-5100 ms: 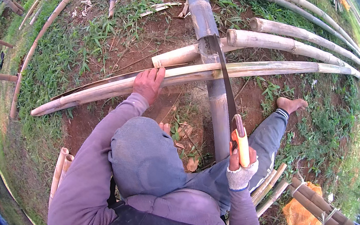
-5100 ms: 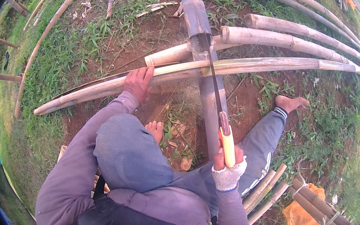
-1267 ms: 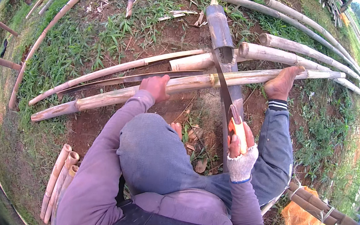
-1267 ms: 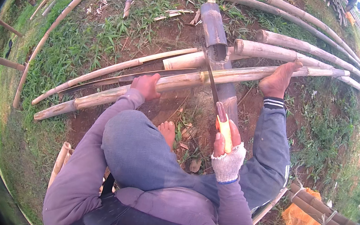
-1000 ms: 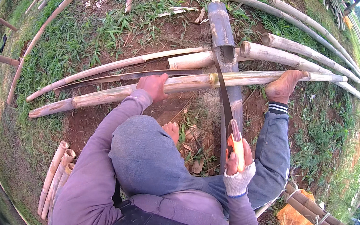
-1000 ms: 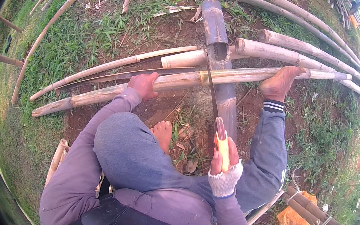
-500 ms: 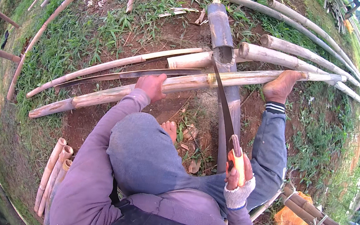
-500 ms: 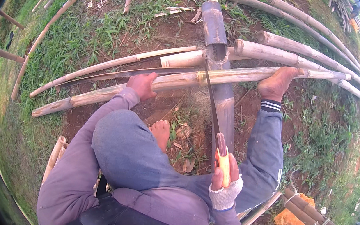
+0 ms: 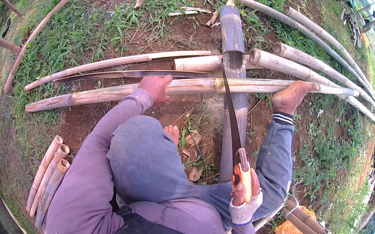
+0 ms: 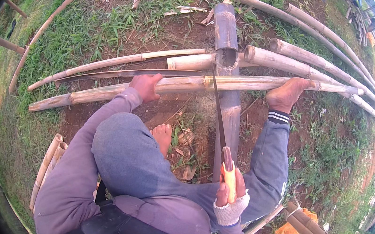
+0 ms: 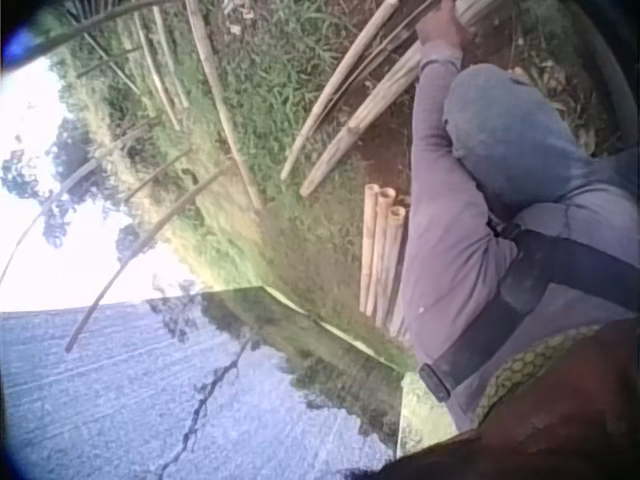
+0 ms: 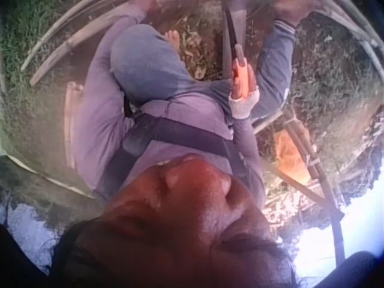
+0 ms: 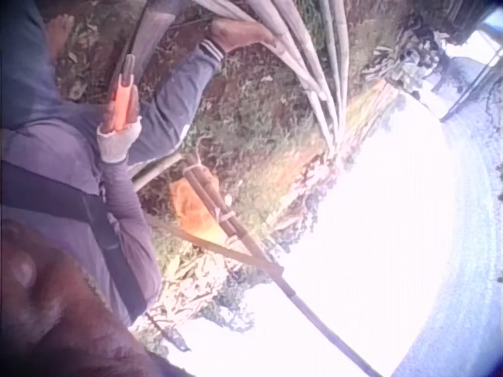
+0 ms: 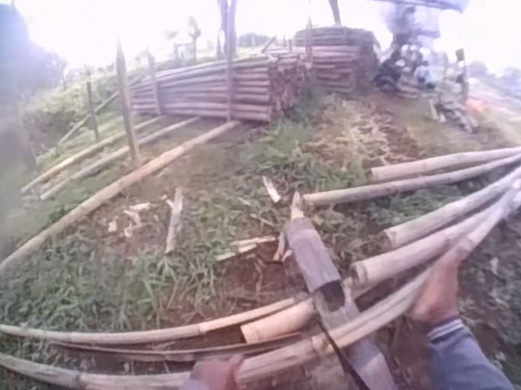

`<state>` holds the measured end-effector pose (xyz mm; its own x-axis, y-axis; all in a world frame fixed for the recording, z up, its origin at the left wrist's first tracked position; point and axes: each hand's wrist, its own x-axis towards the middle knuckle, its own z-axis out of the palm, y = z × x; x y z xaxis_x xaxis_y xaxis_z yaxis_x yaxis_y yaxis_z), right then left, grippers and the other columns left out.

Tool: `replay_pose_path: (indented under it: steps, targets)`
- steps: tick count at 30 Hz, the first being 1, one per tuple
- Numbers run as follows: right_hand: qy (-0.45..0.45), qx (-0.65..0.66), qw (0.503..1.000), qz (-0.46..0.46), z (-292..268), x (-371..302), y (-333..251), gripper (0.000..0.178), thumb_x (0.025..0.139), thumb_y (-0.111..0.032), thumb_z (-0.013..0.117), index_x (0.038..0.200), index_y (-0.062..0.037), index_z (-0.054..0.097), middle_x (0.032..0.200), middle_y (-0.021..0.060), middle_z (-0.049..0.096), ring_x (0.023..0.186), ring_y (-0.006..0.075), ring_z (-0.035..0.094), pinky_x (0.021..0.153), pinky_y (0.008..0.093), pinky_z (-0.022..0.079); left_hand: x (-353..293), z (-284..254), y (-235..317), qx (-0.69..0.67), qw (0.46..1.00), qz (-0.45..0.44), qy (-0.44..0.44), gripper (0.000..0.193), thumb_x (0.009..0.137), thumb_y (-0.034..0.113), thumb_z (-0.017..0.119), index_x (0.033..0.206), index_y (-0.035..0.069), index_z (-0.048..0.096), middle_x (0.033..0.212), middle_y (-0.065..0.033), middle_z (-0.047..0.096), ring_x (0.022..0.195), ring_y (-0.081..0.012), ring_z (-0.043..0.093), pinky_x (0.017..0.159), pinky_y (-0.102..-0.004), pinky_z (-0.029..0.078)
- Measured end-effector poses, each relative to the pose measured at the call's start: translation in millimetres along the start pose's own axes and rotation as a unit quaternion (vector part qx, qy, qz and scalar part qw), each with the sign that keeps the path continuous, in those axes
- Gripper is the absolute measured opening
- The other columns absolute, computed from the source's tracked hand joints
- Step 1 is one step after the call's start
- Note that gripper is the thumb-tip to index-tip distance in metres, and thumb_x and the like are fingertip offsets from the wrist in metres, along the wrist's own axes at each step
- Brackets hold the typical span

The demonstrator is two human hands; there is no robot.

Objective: The person sits on the ground and uses a hand saw to cut long bamboo poles into shorter sections. They hold the bamboo with their hands and feet, saw through it, and place the cut pieces into a pile nearby.

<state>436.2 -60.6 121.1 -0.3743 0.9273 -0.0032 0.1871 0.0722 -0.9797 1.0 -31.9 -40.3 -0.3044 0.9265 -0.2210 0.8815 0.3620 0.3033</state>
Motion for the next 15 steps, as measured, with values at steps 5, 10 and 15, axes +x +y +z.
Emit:
replay_pose_path:
  steps: [5, 10, 15]
  targets:
    - [0.058, -0.093, 0.993, -0.054, 59, 118, -11, 0.043, 0.104, -0.026, 0.075, 0.136, 0.0031, 0.069, 0.11, 0.0165, 0.081, 0.099, 0.0201, 0.076, 0.089, 0.0331, 0.059, 10, -11, 24, 0.011, 1.0, 0.013, -0.022, 0.06, 0.077, 0.039, 0.089, 0.126, 0.015, 0.063, 0.117, -0.016, 0.078, 0.108, -0.0394, 0.075, 0.094, -0.0501, 0.06]
    - [0.077, -0.05, 0.994, -0.054, 26, 41, 7, 0.053, 0.105, -0.031, 0.074, 0.146, 0.0011, 0.062, 0.122, 0.0105, 0.077, 0.099, 0.0146, 0.072, 0.084, 0.0276, 0.057, 31, -3, 20, -0.003, 0.999, 0.043, -0.018, 0.065, 0.076, 0.04, 0.088, 0.131, 0.016, 0.062, 0.114, -0.017, 0.078, 0.106, -0.0398, 0.075, 0.093, -0.0517, 0.06]
    - [-0.001, 0.03, 1.0, -0.002, 19, 49, 16, 0.055, 0.106, -0.03, 0.072, 0.147, 0.0045, 0.06, 0.124, 0.0122, 0.076, 0.103, 0.0162, 0.072, 0.088, 0.0302, 0.056, 1, -4, 3, 0.01, 1.0, 0.001, -0.024, 0.067, 0.075, 0.039, 0.089, 0.132, 0.017, 0.062, 0.111, -0.0175, 0.079, 0.104, -0.0406, 0.075, 0.092, -0.0528, 0.06]
